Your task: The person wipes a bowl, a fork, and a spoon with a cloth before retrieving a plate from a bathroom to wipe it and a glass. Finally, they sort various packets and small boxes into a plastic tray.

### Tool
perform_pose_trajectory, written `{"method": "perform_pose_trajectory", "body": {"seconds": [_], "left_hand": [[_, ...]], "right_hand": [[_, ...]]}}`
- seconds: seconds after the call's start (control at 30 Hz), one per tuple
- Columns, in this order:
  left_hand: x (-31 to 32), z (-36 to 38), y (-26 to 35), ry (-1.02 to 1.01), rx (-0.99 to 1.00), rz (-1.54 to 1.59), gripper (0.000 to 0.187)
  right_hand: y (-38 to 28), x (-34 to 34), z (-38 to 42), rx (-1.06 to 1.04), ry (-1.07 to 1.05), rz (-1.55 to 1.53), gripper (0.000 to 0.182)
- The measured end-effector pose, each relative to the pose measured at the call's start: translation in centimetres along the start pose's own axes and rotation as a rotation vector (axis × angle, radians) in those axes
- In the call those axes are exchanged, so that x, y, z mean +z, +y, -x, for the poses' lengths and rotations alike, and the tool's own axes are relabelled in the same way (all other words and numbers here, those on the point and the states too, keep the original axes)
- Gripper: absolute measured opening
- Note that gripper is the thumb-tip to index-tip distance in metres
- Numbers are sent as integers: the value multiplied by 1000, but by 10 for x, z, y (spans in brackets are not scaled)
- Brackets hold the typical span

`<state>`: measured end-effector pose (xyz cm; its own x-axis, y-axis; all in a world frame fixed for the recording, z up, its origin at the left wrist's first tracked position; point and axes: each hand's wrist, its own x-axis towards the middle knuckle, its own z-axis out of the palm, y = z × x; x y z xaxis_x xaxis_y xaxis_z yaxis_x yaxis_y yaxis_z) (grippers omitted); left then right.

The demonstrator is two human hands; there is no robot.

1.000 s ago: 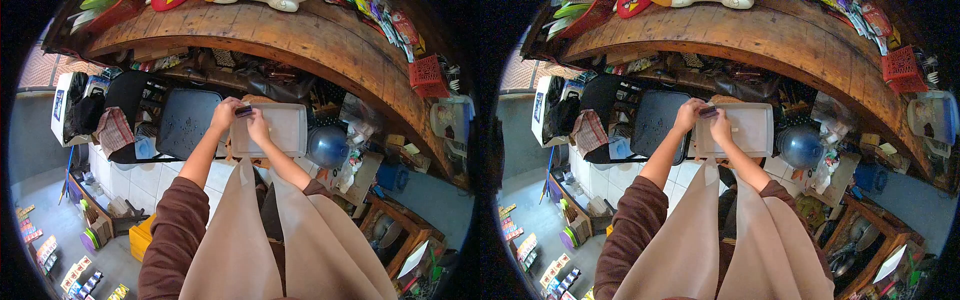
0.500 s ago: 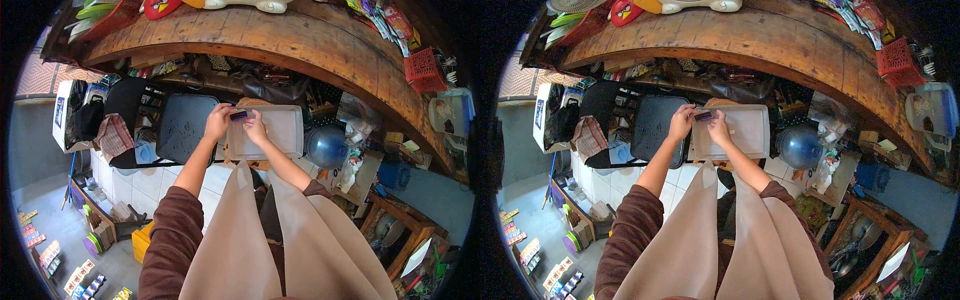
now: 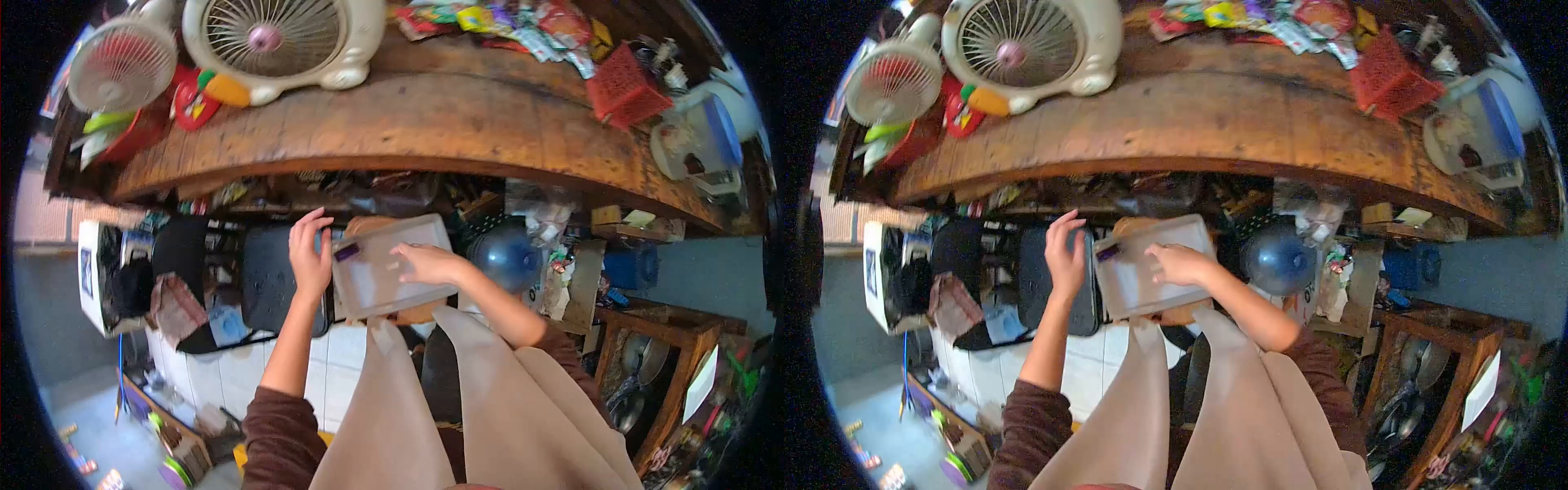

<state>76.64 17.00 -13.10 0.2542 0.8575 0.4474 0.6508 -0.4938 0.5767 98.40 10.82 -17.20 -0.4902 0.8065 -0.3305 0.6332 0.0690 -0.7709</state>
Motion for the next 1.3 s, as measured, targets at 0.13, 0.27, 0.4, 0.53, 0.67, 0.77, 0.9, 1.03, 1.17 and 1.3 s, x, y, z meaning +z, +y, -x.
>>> {"method": "perform_pose_trajectory", "body": {"seconds": [0.13,0.27,0.4,0.53,0.67,0.77,0.9,1.03,1.17,1.3], "left_hand": [[-1,-74,76,-82,302,237,15],[42,-155,138,-251,492,201,12],[108,-225,144,-162,466,104,11],[141,-260,154,-88,417,-35,12],[172,-257,188,-221,765,-206,15],[200,-268,206,-133,821,-325,16],[227,-288,211,-95,735,-423,13],[230,-296,212,-110,853,-525,7],[226,-290,213,48,889,-307,5],[203,-269,220,176,641,50,9]], "right_hand": [[-39,-139,71,-12,145,-229,39],[-16,-229,76,-12,953,-58,26],[34,-284,57,142,1155,334,20],[57,-309,49,321,1234,533,13],[74,-329,43,442,1327,595,9],[76,-334,44,509,1310,555,12],[84,-339,39,584,1464,527,18],[96,-333,21,603,1675,861,24],[77,-333,34,696,1395,715,23],[34,-312,64,710,1289,623,11]]}}
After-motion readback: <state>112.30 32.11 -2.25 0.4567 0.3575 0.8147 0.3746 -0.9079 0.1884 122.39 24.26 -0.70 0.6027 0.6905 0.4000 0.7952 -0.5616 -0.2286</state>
